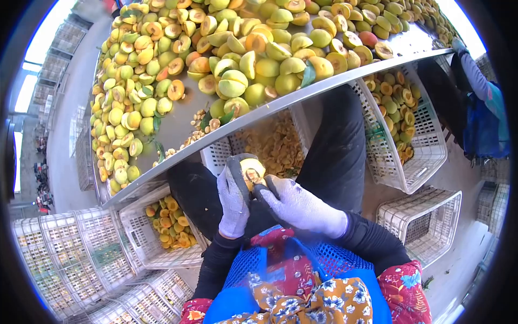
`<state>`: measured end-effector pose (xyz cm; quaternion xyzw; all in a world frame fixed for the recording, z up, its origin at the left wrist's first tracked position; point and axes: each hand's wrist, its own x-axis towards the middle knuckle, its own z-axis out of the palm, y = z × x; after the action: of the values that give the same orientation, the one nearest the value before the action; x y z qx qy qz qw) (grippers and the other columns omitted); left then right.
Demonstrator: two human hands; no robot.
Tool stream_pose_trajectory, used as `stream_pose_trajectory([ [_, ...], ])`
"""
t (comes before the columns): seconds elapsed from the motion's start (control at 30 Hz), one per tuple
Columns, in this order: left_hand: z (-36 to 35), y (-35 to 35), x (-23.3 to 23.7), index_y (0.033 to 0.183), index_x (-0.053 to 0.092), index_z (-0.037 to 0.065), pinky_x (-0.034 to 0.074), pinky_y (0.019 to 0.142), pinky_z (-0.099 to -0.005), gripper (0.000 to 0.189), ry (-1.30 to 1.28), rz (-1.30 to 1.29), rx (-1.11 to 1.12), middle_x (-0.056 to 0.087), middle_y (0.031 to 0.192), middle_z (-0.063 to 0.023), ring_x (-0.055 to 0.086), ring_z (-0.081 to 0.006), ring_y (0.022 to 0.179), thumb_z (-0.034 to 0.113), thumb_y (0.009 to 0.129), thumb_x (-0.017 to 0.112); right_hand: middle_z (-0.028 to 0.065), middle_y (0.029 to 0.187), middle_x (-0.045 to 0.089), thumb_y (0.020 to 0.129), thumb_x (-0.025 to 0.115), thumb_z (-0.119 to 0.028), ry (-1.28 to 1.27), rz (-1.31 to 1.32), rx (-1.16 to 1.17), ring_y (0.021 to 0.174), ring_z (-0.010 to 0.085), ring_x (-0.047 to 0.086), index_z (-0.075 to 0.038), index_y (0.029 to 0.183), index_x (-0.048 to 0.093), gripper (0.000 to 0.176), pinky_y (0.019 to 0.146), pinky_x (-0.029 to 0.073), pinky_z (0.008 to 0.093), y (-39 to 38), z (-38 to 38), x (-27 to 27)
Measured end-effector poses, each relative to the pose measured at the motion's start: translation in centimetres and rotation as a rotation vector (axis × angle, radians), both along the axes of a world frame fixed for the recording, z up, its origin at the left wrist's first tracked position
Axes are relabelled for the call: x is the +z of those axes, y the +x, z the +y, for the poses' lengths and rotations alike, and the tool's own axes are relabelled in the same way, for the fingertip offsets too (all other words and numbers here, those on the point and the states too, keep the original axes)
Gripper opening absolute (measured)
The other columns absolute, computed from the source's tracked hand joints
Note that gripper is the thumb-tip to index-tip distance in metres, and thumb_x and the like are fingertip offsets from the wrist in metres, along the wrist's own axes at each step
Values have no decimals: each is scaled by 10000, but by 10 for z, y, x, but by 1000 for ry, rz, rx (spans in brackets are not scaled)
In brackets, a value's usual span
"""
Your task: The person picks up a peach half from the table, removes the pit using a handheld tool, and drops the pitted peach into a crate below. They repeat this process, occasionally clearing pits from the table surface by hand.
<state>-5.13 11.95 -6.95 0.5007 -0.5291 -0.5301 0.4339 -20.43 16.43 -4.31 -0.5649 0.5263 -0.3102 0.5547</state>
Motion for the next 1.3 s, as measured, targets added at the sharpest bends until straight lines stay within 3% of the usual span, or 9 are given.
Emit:
stream_pose_trajectory([
  [0.07, 2, -4, -3, 1038, 644, -10, 521, 751, -302, 380, -85, -91, 53, 667, 894, -101, 645, -169, 812, 283, 1063, 402, 35, 690, 522, 1027, 490, -367, 606, -346, -13, 631, 111, 546, -11, 960, 549, 366, 552, 462, 315, -7, -11, 28],
  [0.23, -4, -2, -8, 1049, 640, -3, 522, 736, -330, 366, 114, -78, -20, 674, 894, -125, 660, -205, 794, 267, 1061, 393, 193, 676, 586, 1003, 530, -286, -169, 250, 2, 590, 340, 636, 7, 972, 516, 296, 516, 476, 443, 3, 6, -20],
  [0.43, -6, 8, -11, 1152, 624, 35, 524, 651, -263, 429, -259, -237, -173, 654, 910, -57, 624, -137, 739, 400, 1048, 423, 221, 631, 595, 953, 614, -251, -151, 230, -56, 603, 415, 633, -1, 994, 485, 285, 513, 462, 505, 1, 5, -7],
  [0.53, 1, 8, -2, 1232, 600, 63, 452, 541, -206, 427, 573, 371, -65, 646, 946, -30, 583, -88, 678, 408, 1046, 430, 225, 661, 609, 914, 669, -279, -123, 295, -95, 625, 413, 640, -3, 998, 488, 341, 533, 478, 499, 1, 1, -4],
  [0.63, 9, 11, -11, 1290, 585, 109, 352, 480, -183, 417, 548, 330, -118, 636, 963, 3, 516, -44, 628, 417, 1038, 462, 223, 723, 637, 840, 738, -305, -160, 310, -116, 683, 415, 659, -18, 1053, 514, 421, 581, 509, 476, 0, -4, -5],
  [0.7, 13, 9, -15, 1289, 578, 131, 329, 492, -172, 381, 509, 324, -96, 630, 963, 26, 493, -20, 639, 402, 1042, 474, 220, 740, 649, 805, 758, -296, -161, 301, -119, 709, 411, 667, -29, 1061, 557, 421, 601, 520, 470, 0, -9, -7],
  [0.77, 12, 14, -6, 1282, 551, 36, 469, 841, -238, 453, 491, 243, -178, 607, 1104, -22, 562, -90, 977, 408, 1065, 410, 218, 727, 645, 804, 752, -291, -143, 251, -103, 710, 408, 667, -22, 1019, 573, 388, 602, 519, 471, -3, -11, -3],
  [1.0, 24, 12, -20, 1225, 539, 15, 455, 851, -247, 293, 340, 203, -180, 582, 1064, -47, 526, -112, 954, 241, 1077, 426, 212, 693, 629, 777, 735, -218, -195, 287, -71, 691, 425, 651, -13, 934, 581, 301, 596, 522, 453, 0, -12, 0],
  [1.3, 2, 29, 4, 1399, 440, 13, 497, 997, -345, 493, 414, 811, -63, 562, 1263, -136, 578, -231, 1154, 78, 928, 575, 236, 699, 613, 921, 665, -248, -185, 258, -315, 714, 431, 644, -3, 956, 561, 268, 568, 480, 461, -19, -12, 3],
])
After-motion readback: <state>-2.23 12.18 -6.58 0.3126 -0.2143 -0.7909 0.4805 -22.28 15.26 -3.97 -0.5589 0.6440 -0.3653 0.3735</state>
